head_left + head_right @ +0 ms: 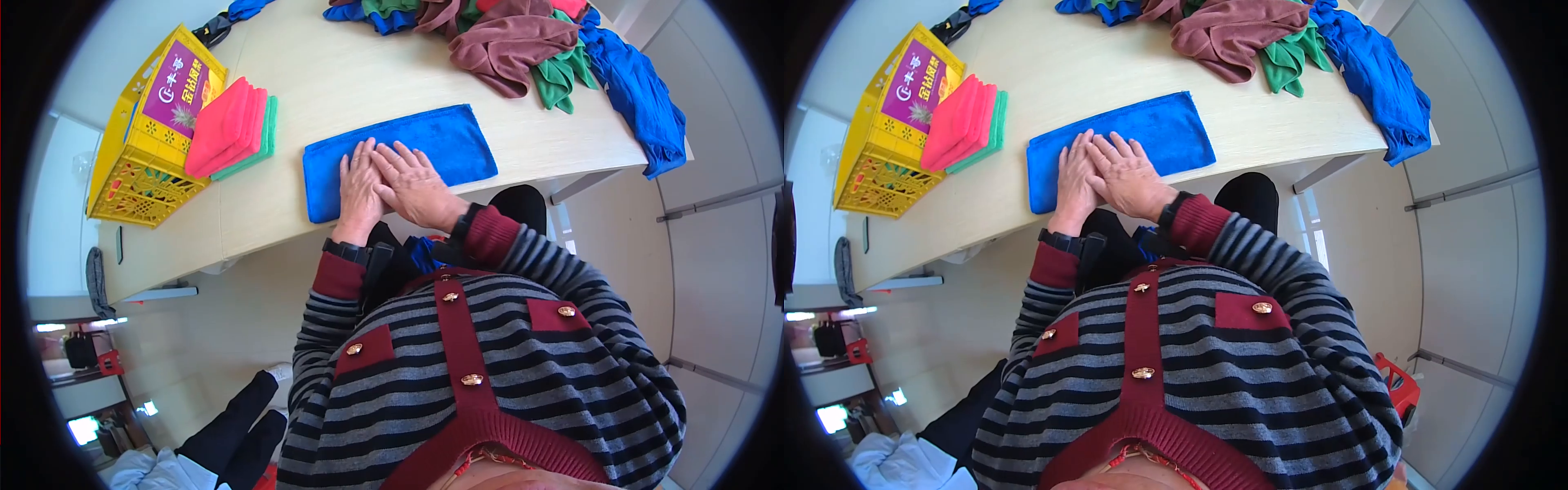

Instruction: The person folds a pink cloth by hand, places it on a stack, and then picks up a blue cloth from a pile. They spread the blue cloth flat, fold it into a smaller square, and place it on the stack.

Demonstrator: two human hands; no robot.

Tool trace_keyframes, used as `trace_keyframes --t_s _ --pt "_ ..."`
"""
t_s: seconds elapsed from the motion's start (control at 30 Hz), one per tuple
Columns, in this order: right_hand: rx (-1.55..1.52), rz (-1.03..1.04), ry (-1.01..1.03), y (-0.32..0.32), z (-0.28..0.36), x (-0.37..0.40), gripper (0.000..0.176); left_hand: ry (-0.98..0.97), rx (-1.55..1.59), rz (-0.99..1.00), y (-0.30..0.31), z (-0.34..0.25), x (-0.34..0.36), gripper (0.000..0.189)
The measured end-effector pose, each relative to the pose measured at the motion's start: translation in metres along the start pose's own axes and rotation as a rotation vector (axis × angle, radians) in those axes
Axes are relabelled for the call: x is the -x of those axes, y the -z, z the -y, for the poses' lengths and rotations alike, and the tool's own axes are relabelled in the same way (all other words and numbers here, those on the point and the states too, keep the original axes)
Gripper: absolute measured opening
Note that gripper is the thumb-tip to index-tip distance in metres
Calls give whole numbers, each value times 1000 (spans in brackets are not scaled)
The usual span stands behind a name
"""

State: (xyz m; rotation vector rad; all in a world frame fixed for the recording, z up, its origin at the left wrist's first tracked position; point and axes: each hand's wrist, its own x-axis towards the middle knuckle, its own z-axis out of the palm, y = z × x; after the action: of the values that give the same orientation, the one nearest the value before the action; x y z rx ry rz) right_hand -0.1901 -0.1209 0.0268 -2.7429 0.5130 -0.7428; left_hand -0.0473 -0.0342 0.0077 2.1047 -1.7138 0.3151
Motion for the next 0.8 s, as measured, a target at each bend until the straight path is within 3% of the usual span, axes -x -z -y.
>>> trace_keyframes --t_s 0.2,0.5,0.8 --pt "218 172 -131 -1 -37 6 69 154 -115 208 0 16 3 59" --pt "343 172 -315 28 -108 15 64 281 -88 157 1 61 15 62" --pt "355 166 -349 32 -117 18 62 427 -159 191 7 81 20 66"
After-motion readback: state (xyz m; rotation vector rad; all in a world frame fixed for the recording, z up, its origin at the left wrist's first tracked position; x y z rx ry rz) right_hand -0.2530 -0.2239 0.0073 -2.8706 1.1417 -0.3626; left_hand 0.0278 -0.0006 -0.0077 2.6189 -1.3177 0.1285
